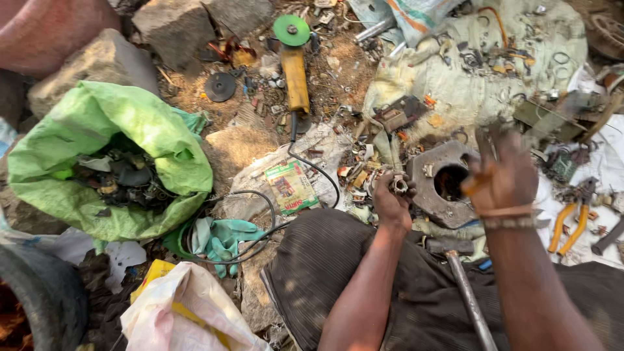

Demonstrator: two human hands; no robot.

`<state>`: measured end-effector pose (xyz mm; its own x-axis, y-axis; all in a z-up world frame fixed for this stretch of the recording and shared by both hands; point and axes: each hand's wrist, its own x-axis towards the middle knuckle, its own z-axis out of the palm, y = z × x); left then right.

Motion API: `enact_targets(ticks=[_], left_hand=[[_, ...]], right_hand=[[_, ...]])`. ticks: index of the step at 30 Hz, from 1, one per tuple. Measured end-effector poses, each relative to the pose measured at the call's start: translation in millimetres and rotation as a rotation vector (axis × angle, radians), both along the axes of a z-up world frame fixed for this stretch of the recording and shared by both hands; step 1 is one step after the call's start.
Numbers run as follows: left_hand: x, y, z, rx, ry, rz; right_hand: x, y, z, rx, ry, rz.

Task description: The person dismantles a motor or electronic component using a hammer and pliers. They repeatedly strike the component to break it apart, extract copper wire, and separate metal pieces.

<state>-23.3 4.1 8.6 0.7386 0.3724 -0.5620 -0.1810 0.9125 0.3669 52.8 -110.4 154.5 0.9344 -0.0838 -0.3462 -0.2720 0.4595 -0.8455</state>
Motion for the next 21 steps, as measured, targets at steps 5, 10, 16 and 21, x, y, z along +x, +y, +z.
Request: enact_targets(ticks=[5,10,16,21], left_hand=[[-13.8,18.1,-11.4,-0.124,-0.034,0.074],[-12.4,36.6,20.3,-0.084,-0.017,0.183],[-23.2,85.4,56.5,-0.144,-0.011,0.275],[-54.8,192.0,99.4,-0.220,-0.240,0.541]], right_hand=[[19.2,117.7,123.1,-0.206,-0.669,0.238],[-39.3,75.1,86.8,-0.404,-0.636,0.421],[-117.0,-50.5,-28.8,-0.528,0.031,0.229],[-157.5,-139.4,-81.2,-0.471,0.037,0.229]])
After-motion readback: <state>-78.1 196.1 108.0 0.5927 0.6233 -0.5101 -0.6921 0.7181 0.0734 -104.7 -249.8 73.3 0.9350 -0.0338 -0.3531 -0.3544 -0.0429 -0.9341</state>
